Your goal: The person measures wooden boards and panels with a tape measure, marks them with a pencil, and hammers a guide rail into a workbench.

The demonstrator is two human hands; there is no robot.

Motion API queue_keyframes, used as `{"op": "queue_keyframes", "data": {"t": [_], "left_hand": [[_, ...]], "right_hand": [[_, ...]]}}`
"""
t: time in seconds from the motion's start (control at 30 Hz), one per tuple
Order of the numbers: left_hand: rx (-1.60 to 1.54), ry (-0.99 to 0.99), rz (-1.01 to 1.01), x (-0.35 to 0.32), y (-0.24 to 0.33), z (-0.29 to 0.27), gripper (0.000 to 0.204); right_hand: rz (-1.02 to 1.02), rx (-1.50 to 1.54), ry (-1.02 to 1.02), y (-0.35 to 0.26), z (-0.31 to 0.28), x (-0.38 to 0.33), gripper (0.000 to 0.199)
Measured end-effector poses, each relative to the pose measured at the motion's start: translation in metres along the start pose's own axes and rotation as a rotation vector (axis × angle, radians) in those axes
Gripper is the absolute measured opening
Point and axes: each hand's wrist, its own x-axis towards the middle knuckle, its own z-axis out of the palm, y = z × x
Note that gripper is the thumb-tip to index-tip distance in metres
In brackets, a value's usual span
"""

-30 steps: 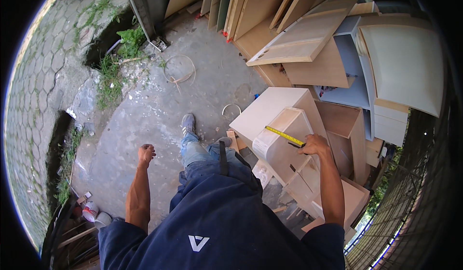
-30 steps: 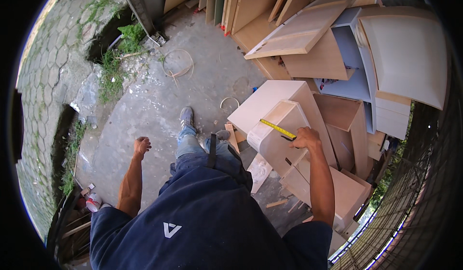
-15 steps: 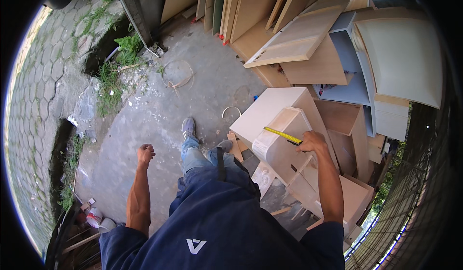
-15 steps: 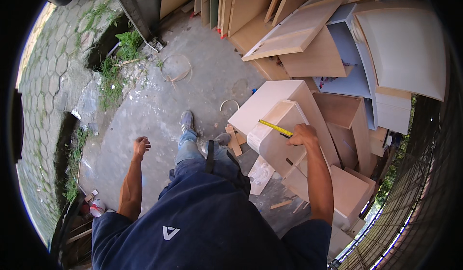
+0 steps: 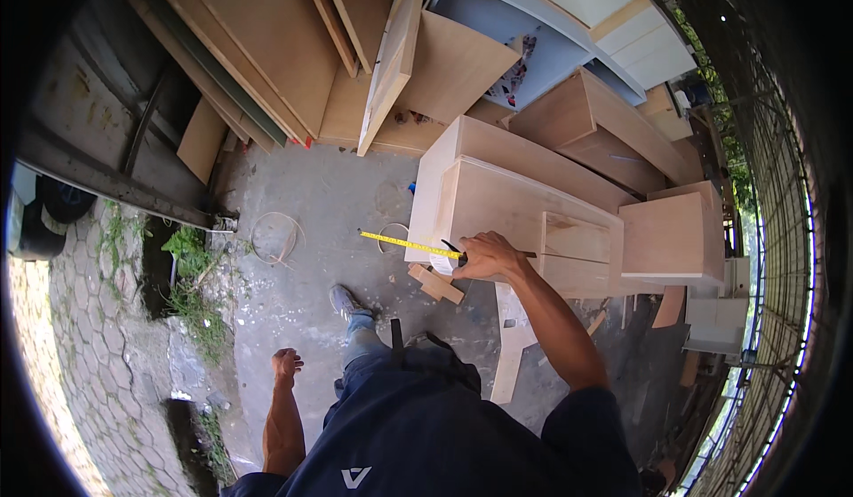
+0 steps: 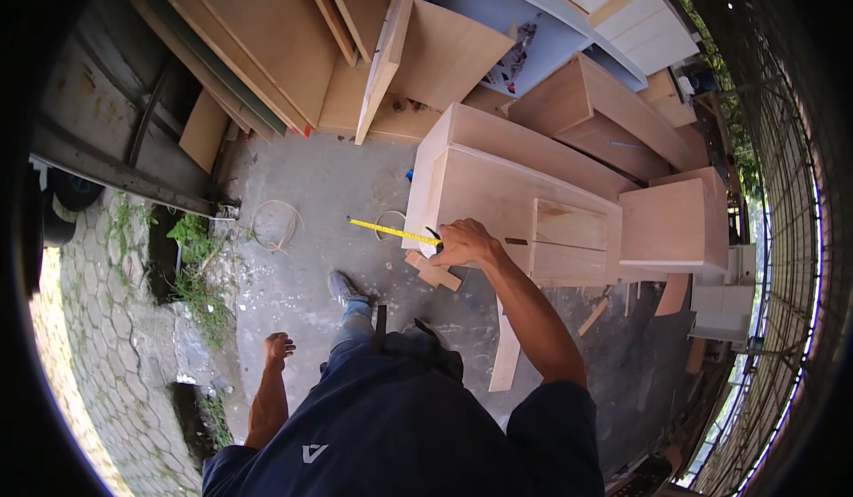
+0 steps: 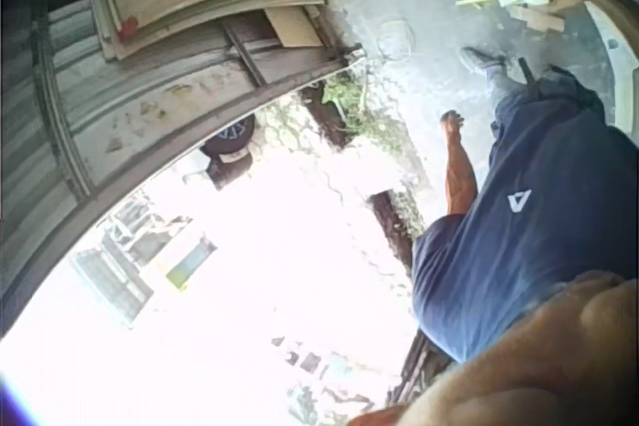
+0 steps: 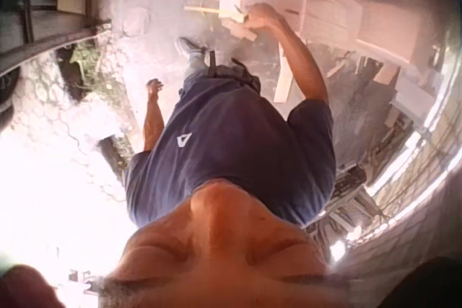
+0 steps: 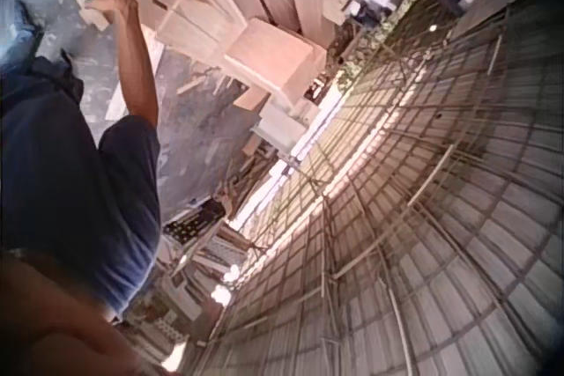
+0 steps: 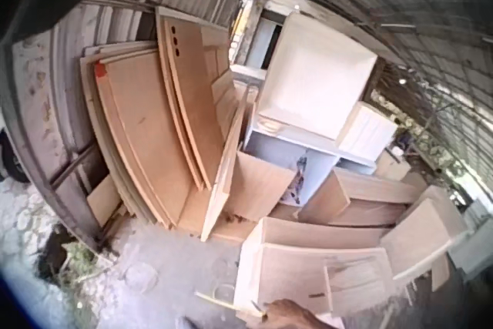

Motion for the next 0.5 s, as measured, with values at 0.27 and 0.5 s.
{"op": "queue_keyframes", "data": {"t": [0.27,0.5], "left_hand": [[0.432,-0.186,0.236,0.029,0.077,0.064,0.022],[0.700,-0.322,0.512,-0.001,0.129,0.181,0.013]], "right_hand": [[0.423,0.795,0.077,0.027,0.344,-0.126,0.066],[1.394,1.641,0.077,-0.085,0.639,-0.299,0.050]]}}
